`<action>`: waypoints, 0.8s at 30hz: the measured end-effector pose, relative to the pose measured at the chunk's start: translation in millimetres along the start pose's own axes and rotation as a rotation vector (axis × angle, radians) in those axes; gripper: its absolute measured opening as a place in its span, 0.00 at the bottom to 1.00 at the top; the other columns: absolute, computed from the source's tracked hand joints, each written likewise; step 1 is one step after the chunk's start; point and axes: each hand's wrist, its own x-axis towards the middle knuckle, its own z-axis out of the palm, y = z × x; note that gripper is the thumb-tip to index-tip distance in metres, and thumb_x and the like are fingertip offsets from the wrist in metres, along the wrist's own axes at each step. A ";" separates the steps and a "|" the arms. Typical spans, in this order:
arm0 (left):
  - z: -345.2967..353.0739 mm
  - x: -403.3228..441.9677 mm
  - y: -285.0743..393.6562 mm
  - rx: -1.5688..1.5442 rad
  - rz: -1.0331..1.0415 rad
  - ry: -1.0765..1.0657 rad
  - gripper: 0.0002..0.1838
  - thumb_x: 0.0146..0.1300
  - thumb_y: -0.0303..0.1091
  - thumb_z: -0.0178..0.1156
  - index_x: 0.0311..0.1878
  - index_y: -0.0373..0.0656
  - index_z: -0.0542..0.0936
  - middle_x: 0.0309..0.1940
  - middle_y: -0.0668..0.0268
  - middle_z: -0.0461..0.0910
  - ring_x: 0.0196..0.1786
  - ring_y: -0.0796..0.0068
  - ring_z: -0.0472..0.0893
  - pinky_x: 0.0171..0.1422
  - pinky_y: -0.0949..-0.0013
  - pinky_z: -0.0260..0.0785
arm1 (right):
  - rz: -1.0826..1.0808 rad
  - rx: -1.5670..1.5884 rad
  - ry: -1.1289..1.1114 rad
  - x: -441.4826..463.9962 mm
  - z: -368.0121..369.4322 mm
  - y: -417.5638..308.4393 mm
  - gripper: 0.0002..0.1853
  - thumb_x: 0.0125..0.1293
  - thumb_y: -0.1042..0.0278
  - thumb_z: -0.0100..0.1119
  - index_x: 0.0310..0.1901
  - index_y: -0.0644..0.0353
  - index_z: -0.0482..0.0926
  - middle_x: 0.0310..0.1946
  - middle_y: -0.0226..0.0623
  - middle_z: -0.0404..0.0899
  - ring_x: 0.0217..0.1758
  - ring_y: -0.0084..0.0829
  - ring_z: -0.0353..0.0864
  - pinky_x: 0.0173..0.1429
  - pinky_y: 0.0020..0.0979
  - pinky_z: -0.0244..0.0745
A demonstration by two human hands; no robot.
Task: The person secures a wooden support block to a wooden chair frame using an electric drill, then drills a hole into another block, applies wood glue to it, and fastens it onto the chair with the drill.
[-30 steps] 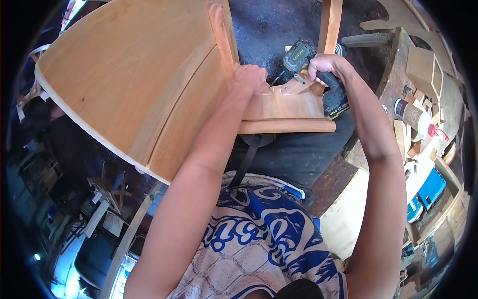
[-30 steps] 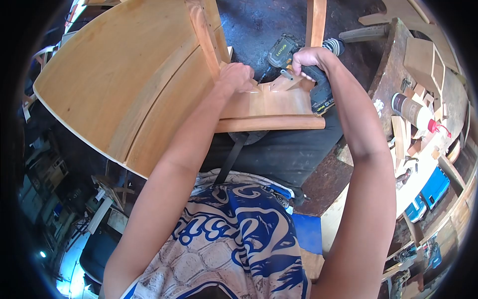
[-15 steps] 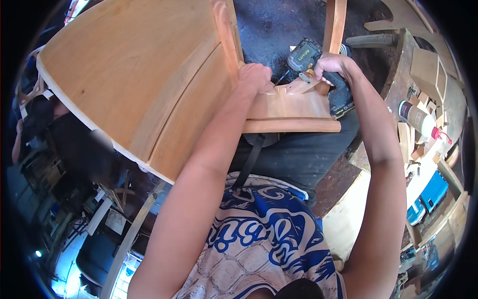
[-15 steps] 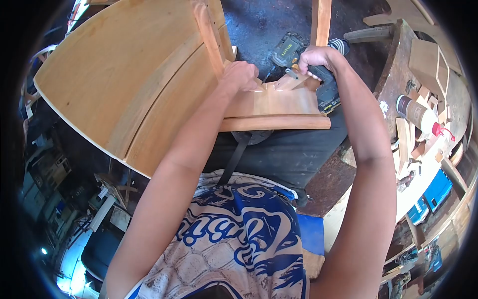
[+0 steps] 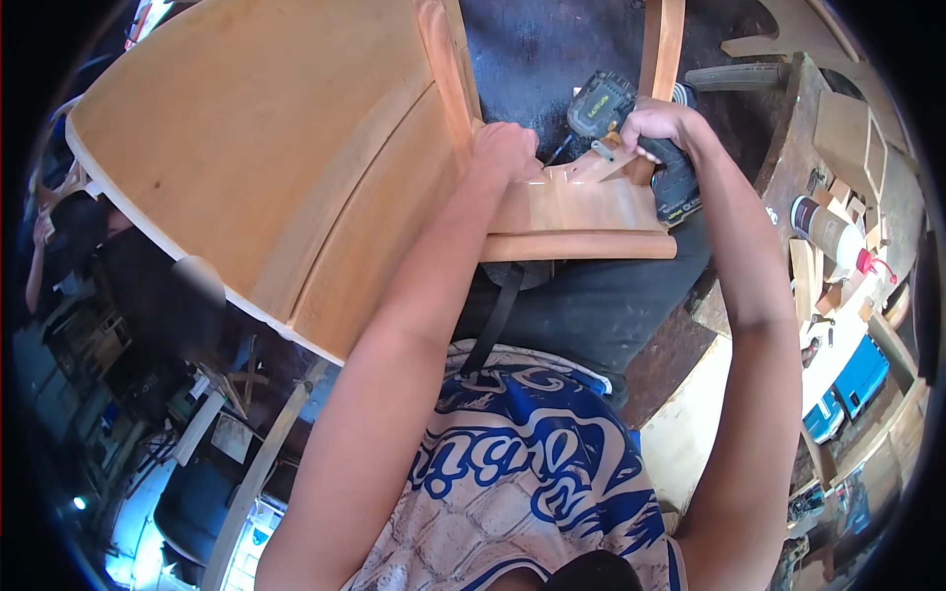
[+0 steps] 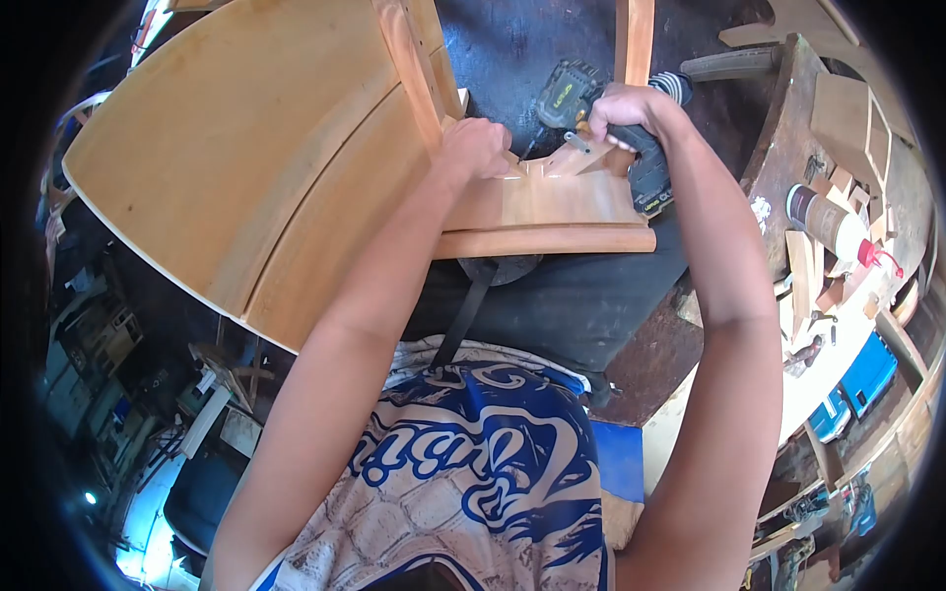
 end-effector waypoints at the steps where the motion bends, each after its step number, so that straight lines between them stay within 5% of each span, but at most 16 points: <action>1: -2.3 0.6 0.1 -0.008 -0.007 -0.007 0.14 0.49 0.41 0.67 0.39 0.50 0.90 0.43 0.59 0.89 0.52 0.57 0.86 0.58 0.58 0.77 | 0.001 0.000 0.000 -1.4 -1.6 1.5 0.05 0.46 0.75 0.65 0.24 0.67 0.82 0.20 0.40 0.78 0.17 0.32 0.75 0.21 0.34 0.73; 24: -8.6 -2.4 5.6 0.007 -0.004 -0.052 0.16 0.48 0.40 0.68 0.42 0.51 0.90 0.42 0.58 0.89 0.51 0.56 0.86 0.57 0.58 0.77 | 0.095 -0.039 -0.035 6.2 3.4 -7.4 0.07 0.47 0.74 0.64 0.30 0.63 0.84 0.20 0.37 0.77 0.18 0.32 0.75 0.23 0.36 0.73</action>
